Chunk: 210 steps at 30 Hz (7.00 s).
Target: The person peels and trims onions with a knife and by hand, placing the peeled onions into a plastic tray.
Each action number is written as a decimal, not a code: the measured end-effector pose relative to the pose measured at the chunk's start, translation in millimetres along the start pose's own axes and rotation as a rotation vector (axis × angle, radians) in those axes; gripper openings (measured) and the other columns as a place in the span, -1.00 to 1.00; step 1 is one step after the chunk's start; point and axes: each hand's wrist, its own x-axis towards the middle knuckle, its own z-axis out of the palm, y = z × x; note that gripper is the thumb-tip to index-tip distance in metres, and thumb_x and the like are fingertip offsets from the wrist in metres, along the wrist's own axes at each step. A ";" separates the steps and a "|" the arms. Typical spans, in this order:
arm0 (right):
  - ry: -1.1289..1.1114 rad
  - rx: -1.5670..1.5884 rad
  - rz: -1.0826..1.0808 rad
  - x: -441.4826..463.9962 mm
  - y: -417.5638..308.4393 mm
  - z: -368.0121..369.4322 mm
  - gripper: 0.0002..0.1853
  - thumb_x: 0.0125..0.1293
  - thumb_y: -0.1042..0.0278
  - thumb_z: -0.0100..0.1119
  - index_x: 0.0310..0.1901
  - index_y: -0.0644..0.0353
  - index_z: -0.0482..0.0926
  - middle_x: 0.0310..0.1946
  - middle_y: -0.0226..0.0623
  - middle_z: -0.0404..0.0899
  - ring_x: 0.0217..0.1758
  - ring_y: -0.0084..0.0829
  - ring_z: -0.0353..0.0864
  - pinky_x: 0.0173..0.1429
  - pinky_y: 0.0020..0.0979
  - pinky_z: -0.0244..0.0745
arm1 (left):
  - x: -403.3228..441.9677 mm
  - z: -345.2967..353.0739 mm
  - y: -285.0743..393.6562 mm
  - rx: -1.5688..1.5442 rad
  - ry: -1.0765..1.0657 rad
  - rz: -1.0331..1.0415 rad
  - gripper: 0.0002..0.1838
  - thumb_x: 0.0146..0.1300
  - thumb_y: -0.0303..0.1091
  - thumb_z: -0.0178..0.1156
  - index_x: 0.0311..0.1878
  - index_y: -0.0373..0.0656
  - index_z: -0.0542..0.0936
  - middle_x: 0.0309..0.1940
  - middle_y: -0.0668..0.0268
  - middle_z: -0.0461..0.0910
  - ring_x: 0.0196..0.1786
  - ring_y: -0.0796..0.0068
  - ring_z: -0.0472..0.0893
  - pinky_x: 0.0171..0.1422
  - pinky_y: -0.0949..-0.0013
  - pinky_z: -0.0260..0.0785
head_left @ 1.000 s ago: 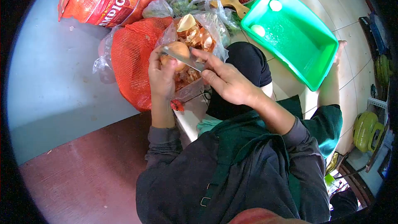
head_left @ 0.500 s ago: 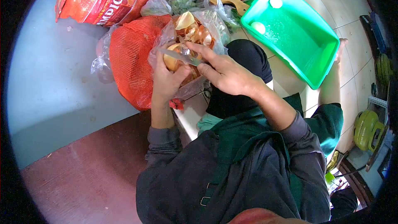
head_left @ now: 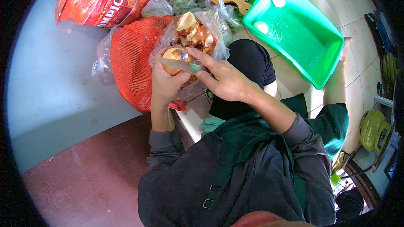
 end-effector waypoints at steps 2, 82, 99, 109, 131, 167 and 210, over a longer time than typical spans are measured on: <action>0.023 0.003 0.011 0.2 -1.3 3.6 -0.38 0.35 0.34 -0.06 0.42 0.17 0.05 -0.35 0.09 0.56 -0.21 0.08 0.59 -0.04 -0.11 0.43 | 0.0 1.9 3.5 0.016 0.024 0.002 -0.27 -0.16 -0.46 0.44 0.13 -0.27 0.30 0.01 0.21 0.44 0.05 0.44 0.50 0.15 0.36 0.40; 0.082 0.579 0.468 37.7 16.7 4.7 -0.54 0.38 0.19 -0.02 0.29 0.01 0.31 -0.55 -0.53 0.33 -0.66 -0.69 0.23 -0.63 -0.61 0.12 | -2.1 1.3 23.4 -0.111 0.040 0.093 -0.17 -0.04 -0.49 0.39 0.30 -0.33 0.18 0.09 0.16 0.43 0.11 0.35 0.50 0.20 0.29 0.41; -0.055 0.531 0.546 35.7 27.4 -11.6 -0.55 0.38 0.13 -0.07 0.21 0.16 0.24 -0.52 -0.36 0.44 -0.66 -0.59 0.31 -0.67 -0.53 0.21 | 8.8 -10.1 9.6 -0.380 0.088 0.124 -0.11 -0.03 -0.55 0.39 0.37 -0.24 0.14 0.14 0.17 0.40 0.13 0.35 0.50 0.25 0.29 0.39; 0.084 0.413 0.302 25.3 0.9 -9.6 -0.45 0.41 0.20 -0.04 0.37 0.17 0.14 -0.45 -0.35 0.48 -0.52 -0.61 0.39 -0.46 -0.56 0.31 | 10.9 5.3 -4.2 -0.180 0.140 0.092 -0.21 -0.05 -0.63 0.35 0.28 -0.27 0.19 0.09 0.20 0.40 0.14 0.42 0.46 0.25 0.33 0.36; 0.189 0.165 0.064 22.7 6.7 2.7 -0.62 0.41 0.34 -0.07 0.22 0.19 0.36 -0.16 -0.16 0.57 -0.13 -0.29 0.58 0.01 -0.34 0.44 | 4.8 16.5 -17.8 0.361 0.242 0.260 -0.22 -0.15 -0.53 0.45 0.17 -0.25 0.24 0.06 0.19 0.37 0.11 0.37 0.45 0.22 0.32 0.34; 0.022 0.281 0.187 18.4 -1.8 0.8 -0.53 0.39 0.16 -0.06 0.22 0.26 0.37 0.01 0.13 0.52 0.10 0.04 0.52 0.21 -0.20 0.37 | 10.7 1.9 -12.4 -0.850 -0.039 0.078 -0.31 0.11 -0.52 0.23 0.31 -0.30 0.16 0.20 0.12 0.36 0.23 0.25 0.43 0.35 0.17 0.29; 0.124 0.552 0.403 38.9 10.9 13.2 -0.59 0.33 0.21 0.04 0.15 0.22 0.40 -0.33 -0.21 0.56 -0.38 -0.44 0.55 -0.30 -0.40 0.47 | 1.5 25.0 -4.3 -0.245 0.249 0.154 -0.37 0.09 -0.58 0.22 0.24 -0.33 0.21 0.06 0.14 0.43 0.05 0.40 0.50 0.16 0.35 0.42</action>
